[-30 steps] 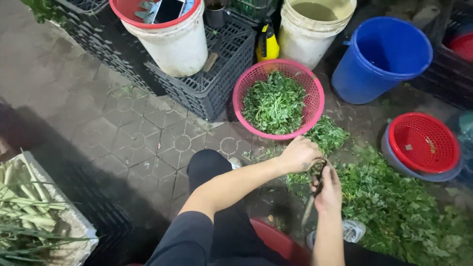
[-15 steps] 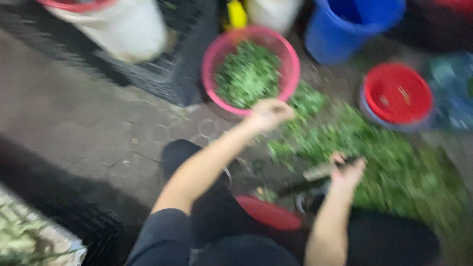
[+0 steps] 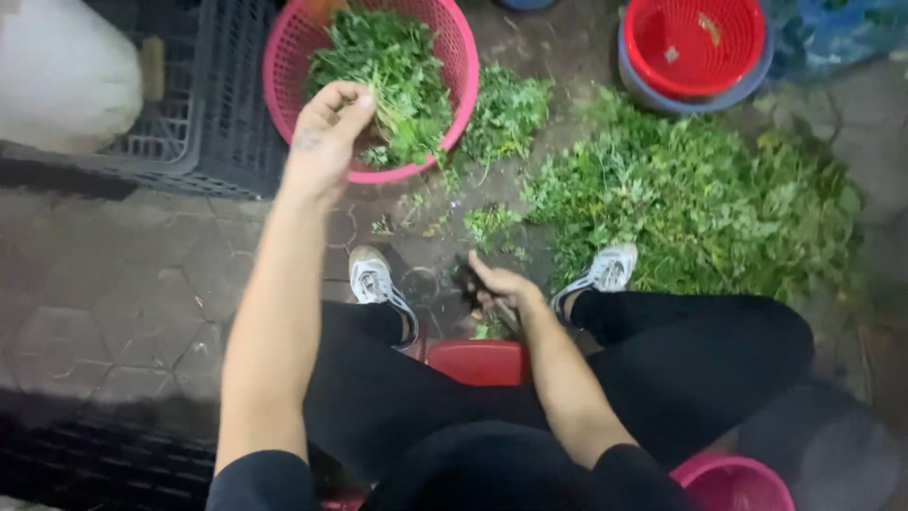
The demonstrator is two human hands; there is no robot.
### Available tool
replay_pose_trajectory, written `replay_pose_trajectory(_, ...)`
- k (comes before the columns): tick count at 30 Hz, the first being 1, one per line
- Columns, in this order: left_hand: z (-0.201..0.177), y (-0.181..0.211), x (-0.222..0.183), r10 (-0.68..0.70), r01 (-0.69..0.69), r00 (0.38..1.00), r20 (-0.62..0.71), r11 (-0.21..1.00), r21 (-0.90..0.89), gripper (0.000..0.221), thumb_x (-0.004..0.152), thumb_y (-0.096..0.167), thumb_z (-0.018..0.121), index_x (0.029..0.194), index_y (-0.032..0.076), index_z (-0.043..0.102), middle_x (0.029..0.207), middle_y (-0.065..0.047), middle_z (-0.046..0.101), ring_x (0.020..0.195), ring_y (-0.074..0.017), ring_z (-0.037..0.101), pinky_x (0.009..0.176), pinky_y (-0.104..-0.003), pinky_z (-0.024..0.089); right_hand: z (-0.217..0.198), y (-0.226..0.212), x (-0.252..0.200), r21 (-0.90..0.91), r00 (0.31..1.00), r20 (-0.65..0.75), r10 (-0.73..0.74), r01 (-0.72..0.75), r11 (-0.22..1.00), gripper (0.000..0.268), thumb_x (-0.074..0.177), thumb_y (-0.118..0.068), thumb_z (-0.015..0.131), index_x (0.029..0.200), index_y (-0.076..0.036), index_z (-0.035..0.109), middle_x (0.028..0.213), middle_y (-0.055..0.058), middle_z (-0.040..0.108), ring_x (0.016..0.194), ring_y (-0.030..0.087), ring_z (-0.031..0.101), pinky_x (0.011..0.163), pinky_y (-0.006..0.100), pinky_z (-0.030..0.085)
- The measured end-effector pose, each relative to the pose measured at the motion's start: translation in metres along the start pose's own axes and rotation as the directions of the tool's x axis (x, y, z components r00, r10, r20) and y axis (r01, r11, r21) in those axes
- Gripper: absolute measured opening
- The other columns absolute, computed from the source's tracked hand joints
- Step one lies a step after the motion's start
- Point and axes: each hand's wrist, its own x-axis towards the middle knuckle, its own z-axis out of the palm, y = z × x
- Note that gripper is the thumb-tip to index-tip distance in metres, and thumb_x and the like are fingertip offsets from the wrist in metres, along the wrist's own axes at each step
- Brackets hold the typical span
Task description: Sorting and trimming green leafy vegetables by hand and with a small knife, then placing them into a basket.
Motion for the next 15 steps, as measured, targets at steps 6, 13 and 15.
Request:
replay_pose_trajectory(6,0.041,-0.034,-0.02,-0.441,-0.044,0.684,0.58,0.77,0.637,0.016,0.107,0.032,0.063,0.104,0.02,0.073,0.184,-0.015,0.029,0.171,-0.0386,0.02,0.129,-0.069,0.014,-0.053,-0.023,0.008,0.403,0.983,-0.177,-0.048,0.117,0.908,0.053,0.107,-0.042,0.068,0.142,-0.002,0.069,0.125,0.011,0.079,0.065,0.016,0.066,0.07,0.033,0.063)
replay_pose_trajectory(13,0.002,-0.002,0.016,0.362,-0.412,0.905,0.226,0.609,0.677,0.022,0.116,0.012,0.062,0.13,-0.004,0.066,0.128,-0.021,0.071,0.123,-0.0365,0.068,0.111,-0.053,0.054,-0.111,-0.011,0.098,0.46,0.812,-0.581,-0.051,0.38,0.803,0.062,0.098,-0.016,0.076,0.157,-0.005,0.062,0.057,-0.006,0.049,0.045,0.007,0.044,0.045,0.026,0.039)
replay_pose_trajectory(15,-0.007,0.018,0.011,0.255,-0.253,0.961,0.107,0.652,0.715,0.047,0.117,0.031,0.06,0.148,-0.003,0.055,0.151,-0.026,0.054,0.143,-0.0417,0.051,0.12,-0.061,0.044,-0.106,-0.039,0.092,0.334,0.817,-0.576,-0.041,0.281,0.9,0.054,0.105,-0.021,0.071,0.159,-0.015,0.063,0.073,-0.004,0.061,0.05,0.007,0.044,0.048,0.026,0.039)
